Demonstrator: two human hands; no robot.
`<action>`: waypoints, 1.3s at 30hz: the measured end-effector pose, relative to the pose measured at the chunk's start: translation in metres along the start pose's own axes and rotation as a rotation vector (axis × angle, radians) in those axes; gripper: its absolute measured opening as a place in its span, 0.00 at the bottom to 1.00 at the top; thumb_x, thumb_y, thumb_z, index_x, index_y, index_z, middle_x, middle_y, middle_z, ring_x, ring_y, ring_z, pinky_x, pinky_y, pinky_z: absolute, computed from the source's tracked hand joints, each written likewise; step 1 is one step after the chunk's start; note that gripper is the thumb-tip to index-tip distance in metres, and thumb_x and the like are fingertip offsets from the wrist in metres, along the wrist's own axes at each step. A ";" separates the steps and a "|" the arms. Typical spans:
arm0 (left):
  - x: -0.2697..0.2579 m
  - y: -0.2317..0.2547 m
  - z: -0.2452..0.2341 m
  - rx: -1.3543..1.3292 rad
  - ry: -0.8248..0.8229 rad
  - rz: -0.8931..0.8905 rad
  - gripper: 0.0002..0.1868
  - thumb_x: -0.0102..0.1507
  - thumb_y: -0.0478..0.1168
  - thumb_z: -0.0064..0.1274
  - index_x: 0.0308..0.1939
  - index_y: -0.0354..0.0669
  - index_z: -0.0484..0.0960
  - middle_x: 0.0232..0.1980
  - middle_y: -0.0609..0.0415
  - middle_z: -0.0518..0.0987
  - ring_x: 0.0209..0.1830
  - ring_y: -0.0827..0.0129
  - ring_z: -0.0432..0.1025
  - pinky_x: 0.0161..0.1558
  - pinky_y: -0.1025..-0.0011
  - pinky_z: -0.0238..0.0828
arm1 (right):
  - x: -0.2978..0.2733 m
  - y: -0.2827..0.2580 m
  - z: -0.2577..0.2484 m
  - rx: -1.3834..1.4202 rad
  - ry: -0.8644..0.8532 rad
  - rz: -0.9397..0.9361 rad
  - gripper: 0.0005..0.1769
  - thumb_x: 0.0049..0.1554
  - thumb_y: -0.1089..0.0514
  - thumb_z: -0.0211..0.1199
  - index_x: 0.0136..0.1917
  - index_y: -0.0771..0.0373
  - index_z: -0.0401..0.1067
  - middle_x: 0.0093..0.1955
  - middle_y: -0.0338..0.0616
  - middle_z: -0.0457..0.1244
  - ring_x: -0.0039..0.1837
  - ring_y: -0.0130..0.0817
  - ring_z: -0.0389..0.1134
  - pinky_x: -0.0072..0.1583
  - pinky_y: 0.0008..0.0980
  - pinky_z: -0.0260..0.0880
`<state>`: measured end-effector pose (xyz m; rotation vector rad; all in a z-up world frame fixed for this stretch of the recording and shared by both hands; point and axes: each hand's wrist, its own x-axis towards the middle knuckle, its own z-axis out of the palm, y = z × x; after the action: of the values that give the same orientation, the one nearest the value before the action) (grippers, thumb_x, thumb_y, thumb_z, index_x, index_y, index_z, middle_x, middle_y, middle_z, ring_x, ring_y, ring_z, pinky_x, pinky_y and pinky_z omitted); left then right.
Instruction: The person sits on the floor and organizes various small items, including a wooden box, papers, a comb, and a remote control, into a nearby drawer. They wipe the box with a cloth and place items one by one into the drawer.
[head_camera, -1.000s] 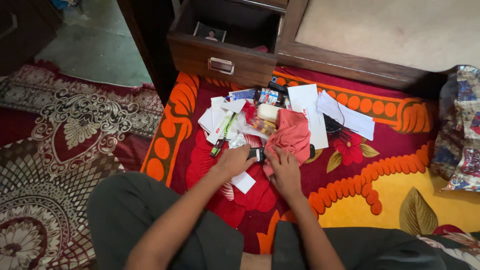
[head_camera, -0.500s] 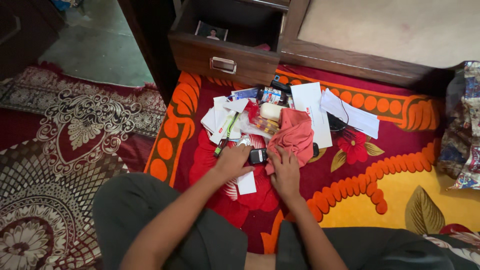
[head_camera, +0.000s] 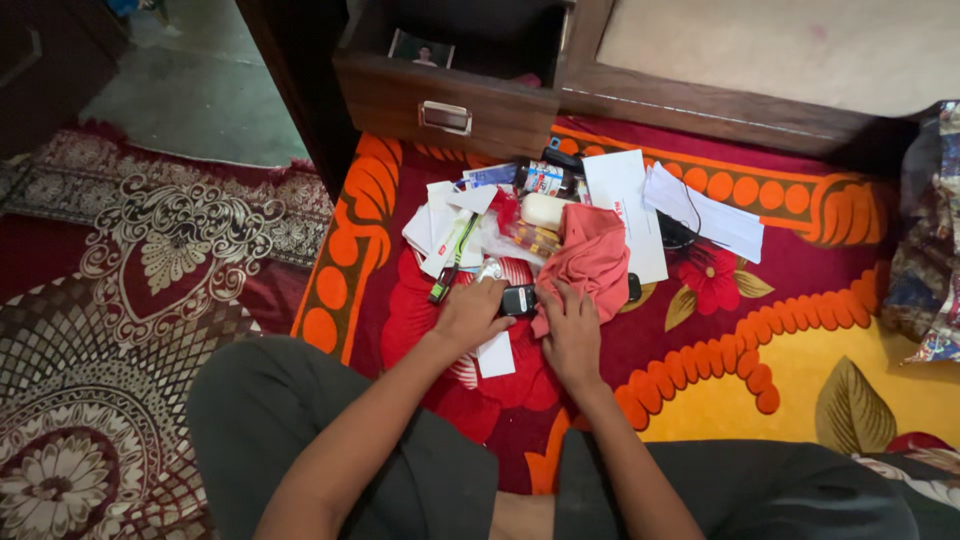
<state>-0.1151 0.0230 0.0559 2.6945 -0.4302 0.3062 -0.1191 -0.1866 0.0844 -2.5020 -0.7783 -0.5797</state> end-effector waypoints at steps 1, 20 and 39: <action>-0.002 0.001 0.000 -0.009 -0.007 -0.006 0.32 0.56 0.55 0.66 0.54 0.38 0.75 0.48 0.45 0.78 0.50 0.52 0.75 0.45 0.53 0.69 | -0.001 -0.001 -0.001 0.004 -0.010 0.013 0.40 0.41 0.71 0.63 0.68 0.57 0.68 0.70 0.51 0.58 0.66 0.60 0.59 0.70 0.53 0.58; 0.007 -0.019 0.044 -0.186 0.028 -0.053 0.34 0.51 0.48 0.68 0.55 0.37 0.73 0.47 0.43 0.78 0.48 0.48 0.75 0.43 0.51 0.71 | -0.022 0.061 0.097 -0.164 0.262 -0.031 0.28 0.46 0.50 0.63 0.62 0.49 0.72 0.63 0.50 0.63 0.59 0.56 0.66 0.62 0.59 0.62; 0.035 -0.032 0.037 -0.166 -0.122 -0.043 0.42 0.53 0.54 0.70 0.64 0.39 0.70 0.48 0.40 0.76 0.32 0.44 0.78 0.26 0.53 0.76 | -0.018 0.102 0.155 -0.494 0.533 -0.117 0.18 0.49 0.43 0.64 0.54 0.40 0.78 0.53 0.35 0.68 0.45 0.43 0.68 0.46 0.44 0.70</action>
<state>-0.0658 0.0270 0.0213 2.5634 -0.4130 0.0900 -0.0314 -0.1873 -0.0801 -2.5251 -0.6246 -1.5614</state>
